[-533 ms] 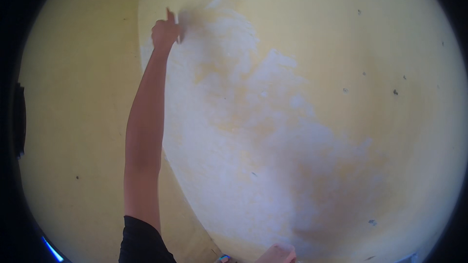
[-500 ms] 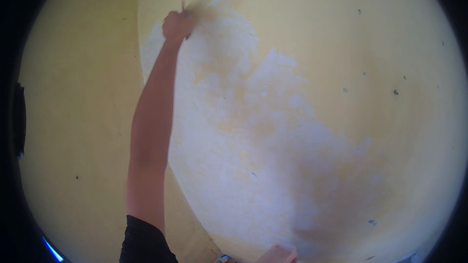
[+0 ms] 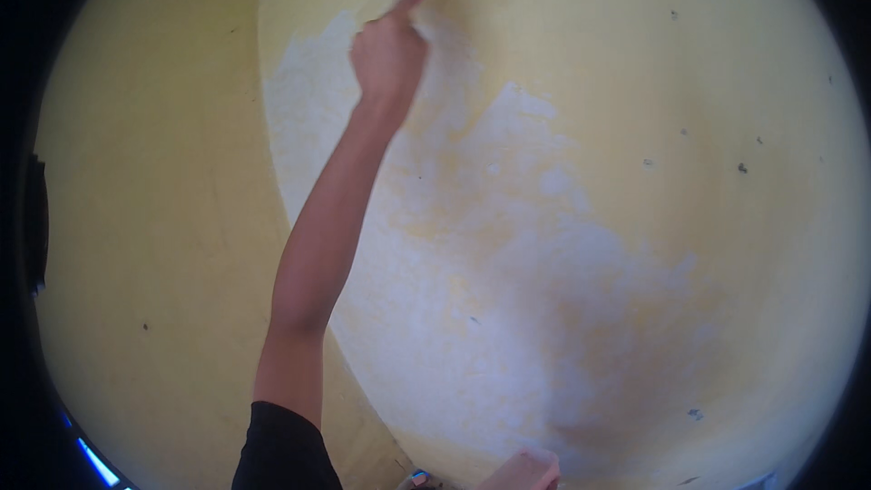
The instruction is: The person uses a red putty knife to scoop white plaster from a pink container and applies it to a yellow wall. They repeatedly spread the material over the surface, smoothing it out to cover imperfections and small holes.
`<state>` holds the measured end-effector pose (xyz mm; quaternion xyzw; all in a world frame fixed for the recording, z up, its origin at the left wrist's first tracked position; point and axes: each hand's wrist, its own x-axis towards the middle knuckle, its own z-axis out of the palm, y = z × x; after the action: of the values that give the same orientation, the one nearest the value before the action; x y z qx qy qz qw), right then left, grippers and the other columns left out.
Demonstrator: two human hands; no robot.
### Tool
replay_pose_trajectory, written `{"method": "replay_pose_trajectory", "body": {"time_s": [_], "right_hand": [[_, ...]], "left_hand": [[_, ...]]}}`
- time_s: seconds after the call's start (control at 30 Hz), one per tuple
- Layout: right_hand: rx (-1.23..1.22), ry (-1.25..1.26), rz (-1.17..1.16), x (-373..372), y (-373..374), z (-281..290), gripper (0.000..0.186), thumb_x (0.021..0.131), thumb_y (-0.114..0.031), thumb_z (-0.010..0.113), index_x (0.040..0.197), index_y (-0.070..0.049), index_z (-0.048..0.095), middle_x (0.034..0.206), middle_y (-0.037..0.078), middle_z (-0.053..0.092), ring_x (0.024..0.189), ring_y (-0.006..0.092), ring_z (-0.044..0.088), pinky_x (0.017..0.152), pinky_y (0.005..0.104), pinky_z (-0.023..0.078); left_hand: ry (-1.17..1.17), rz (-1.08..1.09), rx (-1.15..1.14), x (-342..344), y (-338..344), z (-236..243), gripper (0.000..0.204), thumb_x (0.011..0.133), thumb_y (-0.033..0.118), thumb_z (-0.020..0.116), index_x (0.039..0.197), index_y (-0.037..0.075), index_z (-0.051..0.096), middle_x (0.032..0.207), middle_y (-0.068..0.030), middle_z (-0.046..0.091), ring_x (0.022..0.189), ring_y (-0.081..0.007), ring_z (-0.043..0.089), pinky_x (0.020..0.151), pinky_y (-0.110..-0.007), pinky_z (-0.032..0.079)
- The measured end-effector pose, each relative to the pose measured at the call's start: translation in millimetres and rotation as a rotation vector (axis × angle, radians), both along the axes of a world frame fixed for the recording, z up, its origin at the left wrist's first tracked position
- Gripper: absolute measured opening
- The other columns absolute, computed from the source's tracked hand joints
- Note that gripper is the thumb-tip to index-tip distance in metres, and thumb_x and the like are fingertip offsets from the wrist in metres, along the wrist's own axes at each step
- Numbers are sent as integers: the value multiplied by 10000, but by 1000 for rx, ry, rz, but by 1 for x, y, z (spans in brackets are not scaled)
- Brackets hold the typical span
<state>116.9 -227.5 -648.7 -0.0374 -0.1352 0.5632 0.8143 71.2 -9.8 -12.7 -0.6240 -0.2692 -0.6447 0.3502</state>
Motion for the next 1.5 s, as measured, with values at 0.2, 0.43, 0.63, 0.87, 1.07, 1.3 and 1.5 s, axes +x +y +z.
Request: {"method": "replay_pose_trajectory", "body": {"time_s": [0.2,0.43,0.63,0.87,1.07,1.3,1.5], "right_hand": [[-6,-29,24,8,4,-1,534,1007,-612,354,1315,-197,489,1218,5,569,1107,199,557,919,408,467],[-36,-23,16,10,1,-9,534,1002,-622,353,1293,-197,495,1193,5,571,1089,200,562,904,410,472],[-9,-33,109,-2,13,-9,534,999,-630,353,1275,-197,500,1171,4,573,1073,201,565,890,411,477],[-33,-23,73,1,13,-14,535,994,-639,353,1254,-197,506,1145,3,576,1054,202,570,875,412,482],[-32,-31,93,2,10,-15,537,990,-648,352,1236,-198,511,1123,3,578,1038,203,573,862,414,486],[-15,-47,148,-4,15,-13,539,985,-657,352,1214,-198,517,1097,2,580,1020,203,578,846,415,491],[-37,-35,122,-2,9,-19,542,981,-665,351,1196,-198,522,1075,2,582,1004,204,581,833,416,496]], "left_hand": [[194,250,-74,-45,96,-21,528,820,19,538,1344,84,537,985,-168,716,764,-365,704,686,-496,565],[199,-3,-67,-75,50,-55,460,764,24,565,1191,135,697,945,-194,711,783,-372,693,697,-484,554],[-238,262,-268,-129,96,66,320,837,193,579,1114,151,731,949,-218,715,916,-386,693,800,-486,553],[162,60,-126,7,21,-10,523,762,89,599,1211,338,700,824,-191,708,801,-353,699,742,-457,561],[328,-255,-27,-16,3,-46,437,762,23,564,1134,172,737,790,-244,682,769,-397,679,710,-494,545],[85,191,-13,-50,83,11,488,807,47,547,1284,125,614,837,-222,698,736,-388,694,653,-515,552],[497,35,-55,-31,51,-116,580,746,-4,569,1319,84,587,993,-178,711,674,-365,681,628,-475,551]]}}
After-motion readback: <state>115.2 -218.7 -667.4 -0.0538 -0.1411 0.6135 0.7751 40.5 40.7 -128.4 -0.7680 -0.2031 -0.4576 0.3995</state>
